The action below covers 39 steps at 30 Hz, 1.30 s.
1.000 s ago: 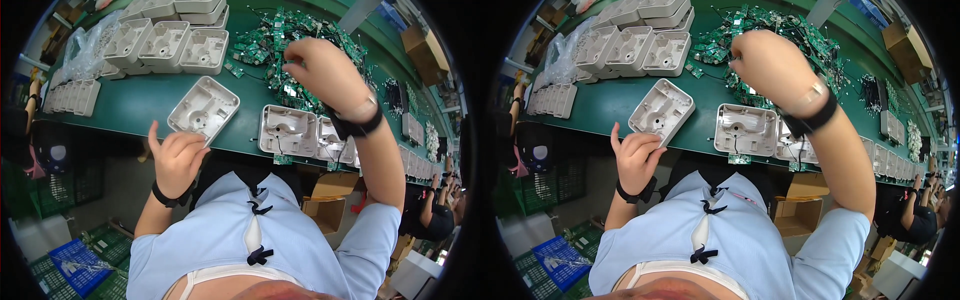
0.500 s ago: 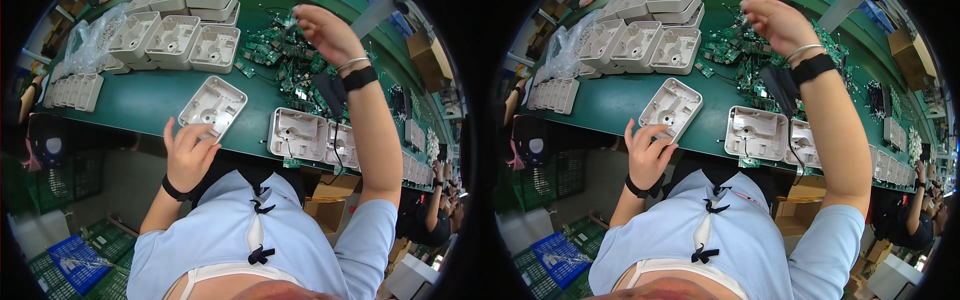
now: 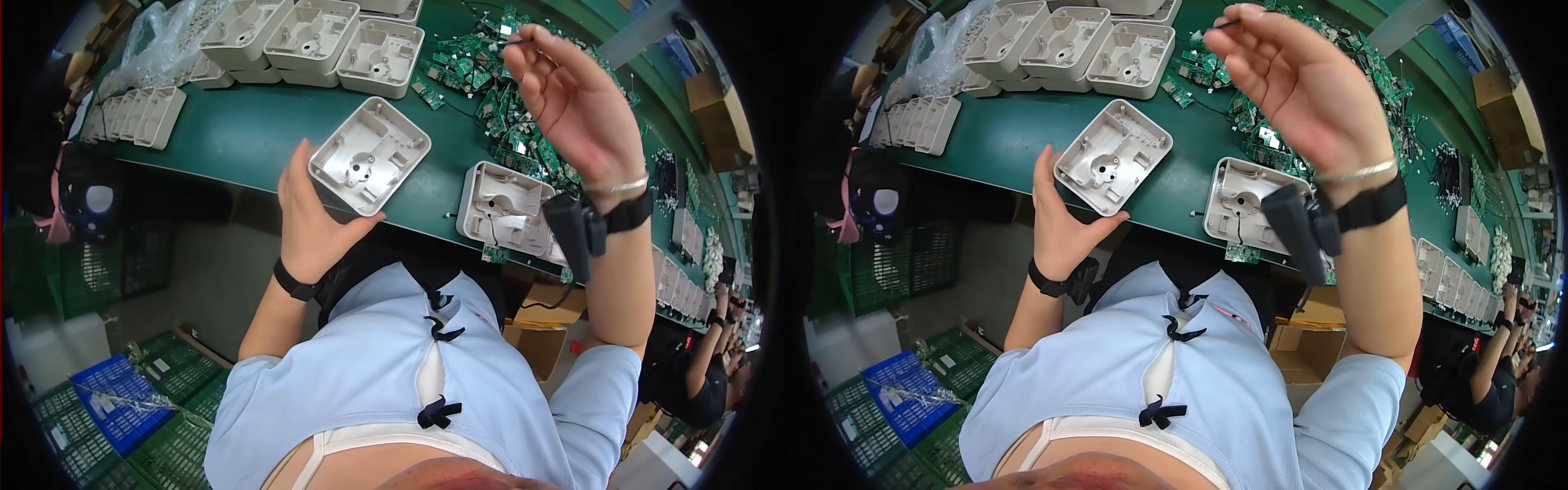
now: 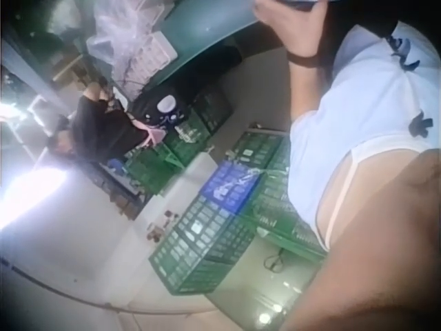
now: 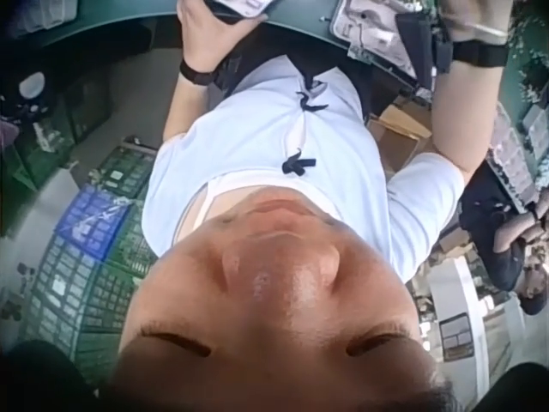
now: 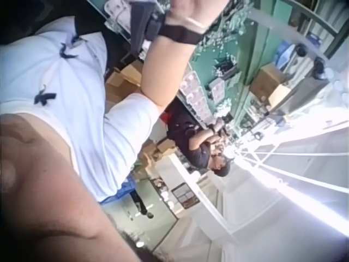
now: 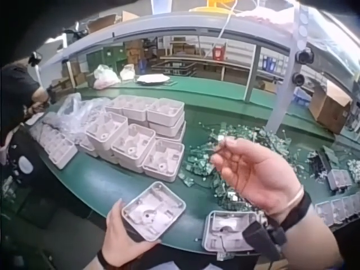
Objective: The person picks up a circuit board from a pile, threads its wire through a hole in a plastic housing, and presses the board into the housing. They repeat this process for several units, sliding them along the table before picking up a bundle of wires.
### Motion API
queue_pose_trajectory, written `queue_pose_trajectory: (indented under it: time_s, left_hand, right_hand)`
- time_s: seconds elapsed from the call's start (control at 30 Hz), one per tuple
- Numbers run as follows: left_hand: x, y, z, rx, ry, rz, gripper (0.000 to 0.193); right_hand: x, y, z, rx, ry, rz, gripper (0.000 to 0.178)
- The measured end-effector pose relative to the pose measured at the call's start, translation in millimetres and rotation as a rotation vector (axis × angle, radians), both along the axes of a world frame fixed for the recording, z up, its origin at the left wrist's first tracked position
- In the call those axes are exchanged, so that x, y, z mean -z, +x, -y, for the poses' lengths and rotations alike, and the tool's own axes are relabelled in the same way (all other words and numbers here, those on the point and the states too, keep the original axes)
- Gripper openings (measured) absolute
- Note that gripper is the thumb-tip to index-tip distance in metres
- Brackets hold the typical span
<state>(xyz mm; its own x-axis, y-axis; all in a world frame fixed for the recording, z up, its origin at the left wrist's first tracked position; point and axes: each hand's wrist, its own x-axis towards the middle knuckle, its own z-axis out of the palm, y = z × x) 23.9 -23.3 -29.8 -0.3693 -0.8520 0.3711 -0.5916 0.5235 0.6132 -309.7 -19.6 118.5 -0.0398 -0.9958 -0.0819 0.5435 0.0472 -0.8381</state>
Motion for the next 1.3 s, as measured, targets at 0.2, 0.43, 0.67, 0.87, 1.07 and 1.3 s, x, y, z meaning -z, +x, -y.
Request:
queue_pose_trajectory:
  time_s: [0.2, 0.43, 0.67, 0.87, 1.07, 1.3]
  left_hand:
    - [1, 14, -3, -0.015, -0.043, -0.172, 0.123]
    - [-2, 25, -5, -0.036, -0.11, -0.13, 0.114]
    - [1, 24, -9, -0.044, -0.069, -0.147, 0.111]
    - [5, 21, -10, -0.029, -0.162, -0.138, 0.109]
    - [0, 21, -10, -0.034, -0.136, -0.148, 0.107]
    - [0, 18, -12, -0.009, -0.119, -0.165, 0.104]
  right_hand:
    - [25, 74, -33, 0.019, -0.051, -0.236, 0.02]
    - [80, 133, -42, 0.056, 0.085, -0.103, 0.016]
    - [119, 164, -38, 0.174, -0.064, -0.532, 0.013]
    - [131, 177, -34, 0.262, -0.135, -0.807, 0.009]
    - [132, 177, -32, 0.414, -0.371, -1.131, 0.009]
    - [139, 185, -28, 0.38, -0.419, -1.117, 0.008]
